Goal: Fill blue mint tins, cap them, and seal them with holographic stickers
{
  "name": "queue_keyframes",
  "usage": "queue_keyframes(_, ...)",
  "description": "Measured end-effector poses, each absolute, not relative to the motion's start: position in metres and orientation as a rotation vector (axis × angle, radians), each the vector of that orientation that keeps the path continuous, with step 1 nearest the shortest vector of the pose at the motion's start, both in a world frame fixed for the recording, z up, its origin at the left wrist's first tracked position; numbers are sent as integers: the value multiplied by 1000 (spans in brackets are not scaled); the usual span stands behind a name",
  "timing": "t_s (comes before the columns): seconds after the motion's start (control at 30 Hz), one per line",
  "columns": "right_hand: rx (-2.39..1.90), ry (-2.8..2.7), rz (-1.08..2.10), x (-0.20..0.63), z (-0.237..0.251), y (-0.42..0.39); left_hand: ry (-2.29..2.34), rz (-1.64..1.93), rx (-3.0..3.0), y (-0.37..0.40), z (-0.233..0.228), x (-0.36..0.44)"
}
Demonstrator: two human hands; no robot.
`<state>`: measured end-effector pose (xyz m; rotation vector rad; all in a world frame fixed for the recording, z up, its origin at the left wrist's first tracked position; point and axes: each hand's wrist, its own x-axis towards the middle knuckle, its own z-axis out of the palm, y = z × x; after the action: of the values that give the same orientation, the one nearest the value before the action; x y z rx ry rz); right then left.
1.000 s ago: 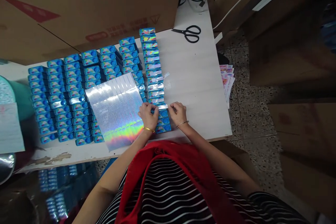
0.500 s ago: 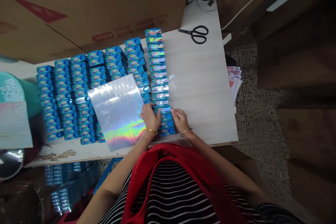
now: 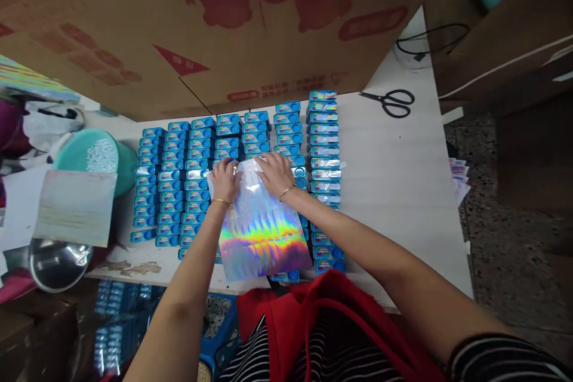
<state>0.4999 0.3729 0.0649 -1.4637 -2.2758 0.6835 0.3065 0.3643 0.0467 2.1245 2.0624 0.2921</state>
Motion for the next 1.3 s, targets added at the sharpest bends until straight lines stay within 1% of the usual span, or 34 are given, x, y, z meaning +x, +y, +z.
queue_keyframes(0.13, -1415, -2403, 672, 468, 52, 390, 1985, 356, 2137, 367, 38, 302)
queue_keyframes(0.23, -1399, -2469, 706, 460, 51, 392, 1900, 380, 2112, 364, 45, 298)
queue_keyframes(0.37, -1439, -2453, 770, 453, 53, 393, 1797, 333, 2245, 359, 56, 291)
queue_keyframes(0.57, -1513, -2421, 811, 447, 50, 395, 1830, 312, 2342, 340, 57, 296)
queue_keyframes(0.83, -1481, -2452, 731, 449, 43, 389, 1816, 418, 2350, 310, 46, 302)
queue_keyframes(0.97, -1478, -2443, 721, 446, 38, 389, 1796, 537, 2338, 293, 65, 307)
queue_keyframes(1.07, -1450, -2400, 763, 447, 38, 389, 1823, 753, 2142, 274, 98, 317)
queue_keyframes(1.17, -1329, -2143, 827, 458, 51, 374, 1934, 1139, 1619, 258, 129, 331)
queue_keyframes(1.23, -1252, -1858, 958, 474, 66, 350, 1896, 1335, 1188, 250, 140, 343)
queue_keyframes(1.3, -1218, -1578, 1165, 496, 81, 316, 1789, 1402, 883, 244, 144, 357)
